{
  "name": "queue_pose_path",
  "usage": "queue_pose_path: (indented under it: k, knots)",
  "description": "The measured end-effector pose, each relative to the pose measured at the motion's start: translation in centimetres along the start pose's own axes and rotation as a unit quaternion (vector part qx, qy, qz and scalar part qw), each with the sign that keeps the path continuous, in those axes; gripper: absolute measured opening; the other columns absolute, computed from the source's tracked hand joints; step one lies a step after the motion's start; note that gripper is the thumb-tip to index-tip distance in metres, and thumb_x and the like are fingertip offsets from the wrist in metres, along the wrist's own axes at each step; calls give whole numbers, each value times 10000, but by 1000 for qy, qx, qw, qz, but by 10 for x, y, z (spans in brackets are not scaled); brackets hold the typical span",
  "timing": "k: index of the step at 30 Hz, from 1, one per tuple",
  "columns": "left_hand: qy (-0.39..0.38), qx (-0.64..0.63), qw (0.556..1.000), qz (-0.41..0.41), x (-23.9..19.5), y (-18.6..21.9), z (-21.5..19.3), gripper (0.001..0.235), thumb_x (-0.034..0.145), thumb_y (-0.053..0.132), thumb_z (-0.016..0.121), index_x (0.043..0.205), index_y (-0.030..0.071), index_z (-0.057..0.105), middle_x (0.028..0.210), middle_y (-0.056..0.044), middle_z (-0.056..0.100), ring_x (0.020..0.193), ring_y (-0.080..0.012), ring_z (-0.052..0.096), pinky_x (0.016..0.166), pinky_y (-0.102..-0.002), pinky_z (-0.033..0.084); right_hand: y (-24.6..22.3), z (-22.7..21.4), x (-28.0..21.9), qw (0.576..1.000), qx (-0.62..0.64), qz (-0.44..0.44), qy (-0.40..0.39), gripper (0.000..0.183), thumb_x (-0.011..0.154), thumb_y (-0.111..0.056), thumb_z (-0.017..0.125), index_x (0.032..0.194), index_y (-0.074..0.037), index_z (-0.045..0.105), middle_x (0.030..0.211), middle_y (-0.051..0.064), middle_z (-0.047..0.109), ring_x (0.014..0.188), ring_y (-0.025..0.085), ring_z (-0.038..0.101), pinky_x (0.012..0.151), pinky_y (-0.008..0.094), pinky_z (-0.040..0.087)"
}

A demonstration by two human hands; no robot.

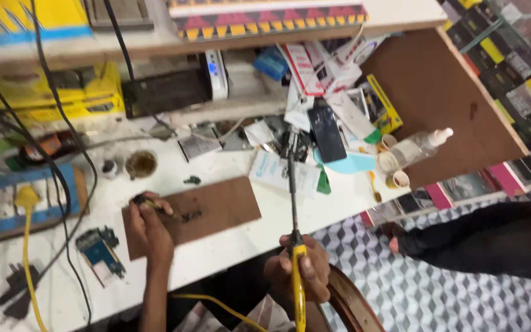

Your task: The person uses a soldering iron and tweezers to solder small electronic components on a brown mat. They repeatedly apply heat and solder to the component while holding it steady.

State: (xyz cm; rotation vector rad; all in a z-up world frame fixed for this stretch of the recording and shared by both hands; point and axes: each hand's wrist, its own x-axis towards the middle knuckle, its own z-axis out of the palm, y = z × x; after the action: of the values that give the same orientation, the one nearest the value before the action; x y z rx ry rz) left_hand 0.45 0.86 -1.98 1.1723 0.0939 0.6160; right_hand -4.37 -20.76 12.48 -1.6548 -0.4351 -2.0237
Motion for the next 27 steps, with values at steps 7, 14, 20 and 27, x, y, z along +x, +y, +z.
queue_pose_path:
  k: [7, 14, 20, 27]
  knots:
    - [-5, 9, 1000, -11, -5, 8, -1, 386, 1153, 411, 449, 1159, 29, 511, 858, -29, 519, 779, -123, 538, 742, -273, 469, -24, -38, -34, 988, 17, 152, 1, 287, 1094, -222, 512, 1159, -37, 303, 726, 121, 543, 564, 215, 573, 531, 321, 517]
    - [-5, 20, 1000, -20, -5, 11, 3, 370, 1145, 394, 417, 1148, 37, 514, 790, -31, 550, 736, -109, 529, 712, -265, 459, -6, -32, -84, 908, 233, 197, -285, 290, 1124, -4, 533, 1357, -26, 361, 902, 91, 615, 707, 204, 614, 637, 336, 531]
    - [10, 0, 1000, -10, 1, 1, 2, 387, 1146, 399, 438, 1137, 22, 524, 800, -37, 542, 743, -124, 526, 714, -283, 450, 41, 45, -138, 890, 304, 126, -316, 380, 979, -56, 659, 1316, -83, 486, 817, 112, 642, 653, 249, 618, 587, 367, 495]
    - [8, 2, 998, -56, 0, 7, 2, 403, 1115, 423, 426, 1119, 32, 524, 765, -40, 543, 714, -120, 512, 694, -282, 447, 56, 77, -136, 760, 277, 142, -570, 212, 875, -122, 679, 1082, -79, 696, 898, 90, 670, 795, 264, 681, 715, 372, 548]
